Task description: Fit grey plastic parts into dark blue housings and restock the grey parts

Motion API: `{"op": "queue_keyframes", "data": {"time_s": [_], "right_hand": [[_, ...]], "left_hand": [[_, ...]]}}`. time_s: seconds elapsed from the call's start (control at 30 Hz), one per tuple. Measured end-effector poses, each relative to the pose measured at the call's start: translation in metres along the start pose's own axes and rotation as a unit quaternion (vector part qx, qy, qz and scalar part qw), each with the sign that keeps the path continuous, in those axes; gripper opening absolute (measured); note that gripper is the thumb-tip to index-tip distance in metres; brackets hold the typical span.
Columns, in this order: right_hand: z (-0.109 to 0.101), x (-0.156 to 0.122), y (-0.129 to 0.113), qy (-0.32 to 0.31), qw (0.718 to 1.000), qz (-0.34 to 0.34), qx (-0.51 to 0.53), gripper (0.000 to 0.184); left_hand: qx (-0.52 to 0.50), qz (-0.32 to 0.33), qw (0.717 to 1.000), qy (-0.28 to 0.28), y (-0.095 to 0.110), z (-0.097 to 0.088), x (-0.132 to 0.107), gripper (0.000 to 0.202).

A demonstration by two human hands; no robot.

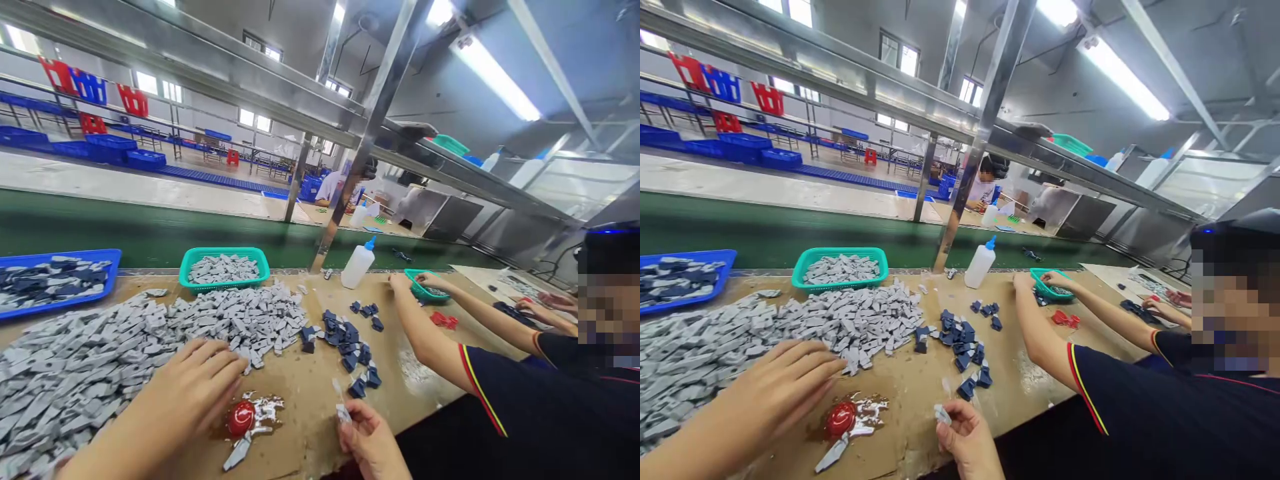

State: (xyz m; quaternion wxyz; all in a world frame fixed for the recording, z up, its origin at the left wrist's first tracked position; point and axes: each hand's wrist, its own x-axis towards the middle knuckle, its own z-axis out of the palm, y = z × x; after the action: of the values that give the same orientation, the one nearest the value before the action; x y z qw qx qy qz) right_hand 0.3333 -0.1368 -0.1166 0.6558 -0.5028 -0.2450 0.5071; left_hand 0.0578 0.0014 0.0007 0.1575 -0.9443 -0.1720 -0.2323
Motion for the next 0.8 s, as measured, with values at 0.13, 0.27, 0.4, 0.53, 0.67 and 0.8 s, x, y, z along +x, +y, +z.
{"op": "queue_keyframes", "data": {"time_s": [0.13, 0.27, 0.4, 0.53, 0.67, 0.8], "right_hand": [[0.008, -0.006, 0.006, 0.037, 0.999, -0.028, 0.028, 0.040], [0.014, -0.014, -0.002, 0.023, 0.999, -0.040, -0.024, 0.038], [0.025, -0.020, -0.014, -0.026, 0.984, -0.089, -0.154, 0.033], [0.048, -0.016, -0.019, -0.090, 0.936, -0.169, -0.295, 0.017], [0.066, -0.005, -0.016, -0.165, 0.858, -0.287, -0.392, 0.020], [0.071, 0.002, -0.012, -0.207, 0.811, -0.342, -0.428, 0.021]], "left_hand": [[-0.020, 0.114, 0.990, -0.077, 0.008, 0.036, 0.096, 0.008], [-0.066, 0.208, 0.968, -0.123, 0.020, 0.089, 0.144, 0.006], [-0.143, 0.134, 0.971, -0.140, 0.022, 0.101, 0.152, 0.012], [-0.214, 0.011, 0.970, -0.114, 0.004, 0.058, 0.135, 0.029], [-0.243, -0.103, 0.961, -0.086, -0.015, -0.007, 0.078, 0.035], [-0.367, -0.335, 0.868, 0.015, 0.004, -0.046, -0.022, 0.034]]}}
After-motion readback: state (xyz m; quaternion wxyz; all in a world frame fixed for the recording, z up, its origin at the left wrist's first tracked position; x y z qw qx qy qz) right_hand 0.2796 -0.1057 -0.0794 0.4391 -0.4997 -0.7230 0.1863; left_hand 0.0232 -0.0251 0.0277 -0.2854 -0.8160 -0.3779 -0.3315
